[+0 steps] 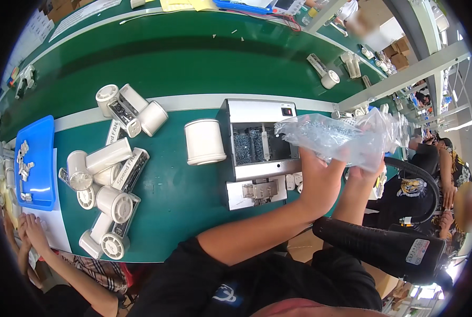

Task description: The recorder is assembling electronic power adapters, using a power screwdriver to secure components.

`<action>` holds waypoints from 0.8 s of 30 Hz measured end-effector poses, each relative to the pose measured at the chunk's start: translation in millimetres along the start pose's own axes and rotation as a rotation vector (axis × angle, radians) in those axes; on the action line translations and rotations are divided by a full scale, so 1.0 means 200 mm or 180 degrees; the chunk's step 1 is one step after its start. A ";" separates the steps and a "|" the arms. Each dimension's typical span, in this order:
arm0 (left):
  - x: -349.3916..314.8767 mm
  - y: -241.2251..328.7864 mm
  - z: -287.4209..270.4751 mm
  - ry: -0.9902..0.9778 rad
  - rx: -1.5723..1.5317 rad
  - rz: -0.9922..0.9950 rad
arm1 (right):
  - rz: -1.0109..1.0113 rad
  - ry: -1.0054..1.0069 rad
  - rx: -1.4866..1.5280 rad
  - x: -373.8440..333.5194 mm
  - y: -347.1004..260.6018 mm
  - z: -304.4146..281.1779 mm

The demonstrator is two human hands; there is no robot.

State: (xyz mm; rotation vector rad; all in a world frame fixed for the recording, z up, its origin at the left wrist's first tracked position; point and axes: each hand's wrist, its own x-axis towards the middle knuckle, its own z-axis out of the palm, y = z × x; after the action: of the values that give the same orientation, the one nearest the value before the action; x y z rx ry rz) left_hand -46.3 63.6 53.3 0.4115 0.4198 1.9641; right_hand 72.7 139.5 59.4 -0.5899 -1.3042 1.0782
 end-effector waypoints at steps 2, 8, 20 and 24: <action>0.01 0.00 0.00 0.0072 -0.0104 -0.0154 | 0.0309 0.0300 0.0241 -0.03 0.05 0.00; 0.00 -0.01 0.00 0.0028 0.0528 -0.0141 | 0.0541 0.0553 0.0465 -0.12 0.07 0.09; 0.02 0.12 0.02 -0.0462 0.2254 0.0066 | 0.1282 0.0899 0.1802 -0.26 0.22 0.07; 0.04 0.12 -0.01 -0.0224 0.1515 -0.0164 | 0.1413 0.1015 0.1377 -0.25 0.16 0.16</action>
State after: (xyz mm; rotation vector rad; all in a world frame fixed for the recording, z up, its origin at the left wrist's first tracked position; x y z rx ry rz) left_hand -69.8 60.1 62.7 0.7600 0.8479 1.7839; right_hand 36.5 101.8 16.4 -0.7016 -0.6440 1.5072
